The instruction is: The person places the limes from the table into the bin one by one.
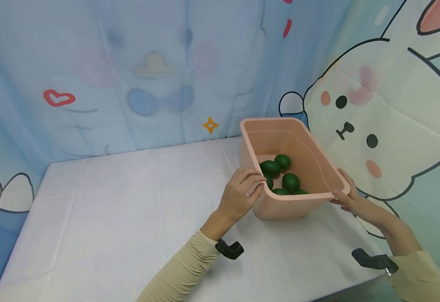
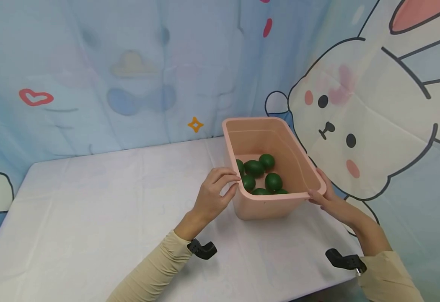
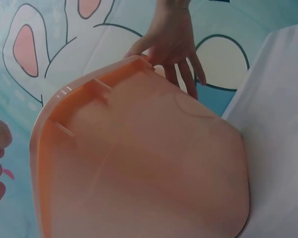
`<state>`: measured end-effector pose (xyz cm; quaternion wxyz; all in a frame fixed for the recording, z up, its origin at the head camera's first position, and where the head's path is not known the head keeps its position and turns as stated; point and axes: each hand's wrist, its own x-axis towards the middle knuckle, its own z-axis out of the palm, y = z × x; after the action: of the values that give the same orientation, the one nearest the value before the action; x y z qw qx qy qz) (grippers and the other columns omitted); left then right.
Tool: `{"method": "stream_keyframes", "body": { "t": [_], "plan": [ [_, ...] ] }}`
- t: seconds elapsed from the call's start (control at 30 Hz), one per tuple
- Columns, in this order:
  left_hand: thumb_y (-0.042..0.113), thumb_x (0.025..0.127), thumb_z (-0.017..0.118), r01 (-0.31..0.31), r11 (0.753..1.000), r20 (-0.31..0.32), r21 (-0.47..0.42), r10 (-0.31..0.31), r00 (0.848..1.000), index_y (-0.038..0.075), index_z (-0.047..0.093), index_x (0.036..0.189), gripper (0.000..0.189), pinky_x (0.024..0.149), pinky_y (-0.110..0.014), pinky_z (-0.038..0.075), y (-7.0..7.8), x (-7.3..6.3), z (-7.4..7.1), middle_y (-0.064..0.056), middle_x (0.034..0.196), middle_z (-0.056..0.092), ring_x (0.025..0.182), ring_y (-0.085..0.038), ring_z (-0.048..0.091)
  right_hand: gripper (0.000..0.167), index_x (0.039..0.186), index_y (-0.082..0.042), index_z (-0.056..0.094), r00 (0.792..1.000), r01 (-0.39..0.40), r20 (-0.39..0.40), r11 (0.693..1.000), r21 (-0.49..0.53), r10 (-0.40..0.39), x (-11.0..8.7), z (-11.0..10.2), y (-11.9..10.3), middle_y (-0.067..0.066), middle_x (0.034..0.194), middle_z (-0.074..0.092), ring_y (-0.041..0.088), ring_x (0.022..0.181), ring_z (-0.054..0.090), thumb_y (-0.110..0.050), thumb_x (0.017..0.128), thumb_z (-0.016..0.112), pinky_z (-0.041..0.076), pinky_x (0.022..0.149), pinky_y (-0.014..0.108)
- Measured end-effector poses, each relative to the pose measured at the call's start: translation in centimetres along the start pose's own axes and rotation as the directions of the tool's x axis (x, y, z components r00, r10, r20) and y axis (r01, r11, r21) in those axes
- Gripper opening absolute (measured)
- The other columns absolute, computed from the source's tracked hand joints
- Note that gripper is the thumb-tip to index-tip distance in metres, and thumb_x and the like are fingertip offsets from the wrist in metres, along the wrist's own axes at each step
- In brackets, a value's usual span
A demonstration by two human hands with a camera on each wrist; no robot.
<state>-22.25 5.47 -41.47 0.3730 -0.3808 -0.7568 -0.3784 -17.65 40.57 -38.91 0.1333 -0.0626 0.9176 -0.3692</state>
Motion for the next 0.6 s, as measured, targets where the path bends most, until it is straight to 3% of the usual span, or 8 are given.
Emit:
{"method": "stream_keyframes", "body": {
  "t": [0.2, 0.3, 0.4, 0.5, 0.6],
  "plan": [
    [0.014, 0.089, 0.062, 0.048, 0.998, 0.028, 0.033, -0.049, 0.998, 0.012, 0.067, 0.108, 0.020, 0.090, -0.015, 0.045, -0.6, -0.1, -0.2, 0.001, 0.110, 0.062, 0.104, -0.011, 0.056, 0.080, 0.142, -0.038, -0.031, 0.998, 0.043, -0.040, 0.999, -0.022, -0.044, 1.0, -0.2, 0.0, 0.026, 0.154, -0.011, 0.060, 0.132, 0.018, -0.034, 0.101, 0.038, 0.024, 0.088, 0.081],
    [0.016, 0.089, 0.060, 0.102, 0.993, 0.058, 0.063, -0.106, 0.993, 0.012, 0.064, 0.115, 0.026, 0.092, -0.017, 0.046, -1.0, -0.5, -0.5, 0.000, 0.114, 0.061, 0.107, -0.013, 0.055, 0.083, 0.146, -0.030, -0.028, 0.996, 0.050, -0.064, 0.997, -0.061, -0.054, 1.5, -0.3, -0.2, 0.027, 0.155, -0.011, 0.059, 0.134, 0.011, -0.033, 0.101, 0.042, 0.023, 0.090, 0.080],
    [0.016, 0.089, 0.060, 0.136, 0.985, 0.086, 0.105, -0.146, 0.986, 0.011, 0.060, 0.121, 0.032, 0.095, -0.022, 0.046, -1.4, -1.2, -0.6, -0.001, 0.119, 0.059, 0.111, -0.015, 0.054, 0.085, 0.149, -0.019, -0.024, 0.995, 0.008, -0.098, 0.990, -0.141, -0.022, 1.4, -0.4, -0.6, 0.031, 0.154, -0.007, 0.062, 0.133, 0.012, -0.038, 0.100, 0.043, 0.022, 0.089, 0.080],
    [0.016, 0.089, 0.060, 0.163, 0.973, 0.098, 0.165, -0.180, 0.979, 0.010, 0.055, 0.127, 0.039, 0.099, -0.029, 0.045, -1.9, -1.8, -0.9, -0.004, 0.125, 0.056, 0.117, -0.018, 0.052, 0.085, 0.151, -0.007, -0.013, 0.986, 0.002, -0.160, 0.973, -0.233, -0.040, 1.1, -0.5, -1.3, 0.036, 0.152, 0.001, 0.062, 0.132, 0.014, -0.039, 0.098, 0.046, 0.021, 0.089, 0.081],
    [0.016, 0.090, 0.060, 0.195, 0.950, 0.092, 0.242, -0.222, 0.971, 0.010, 0.049, 0.133, 0.045, 0.099, -0.035, 0.046, -2.6, -2.4, -1.4, -0.008, 0.131, 0.051, 0.123, -0.023, 0.049, 0.084, 0.152, -0.003, -0.002, 0.969, -0.005, -0.235, 0.946, -0.325, -0.076, 0.8, -0.4, -2.7, 0.037, 0.151, 0.000, 0.063, 0.131, 0.013, -0.038, 0.097, 0.050, 0.021, 0.088, 0.081]
  ]
}}
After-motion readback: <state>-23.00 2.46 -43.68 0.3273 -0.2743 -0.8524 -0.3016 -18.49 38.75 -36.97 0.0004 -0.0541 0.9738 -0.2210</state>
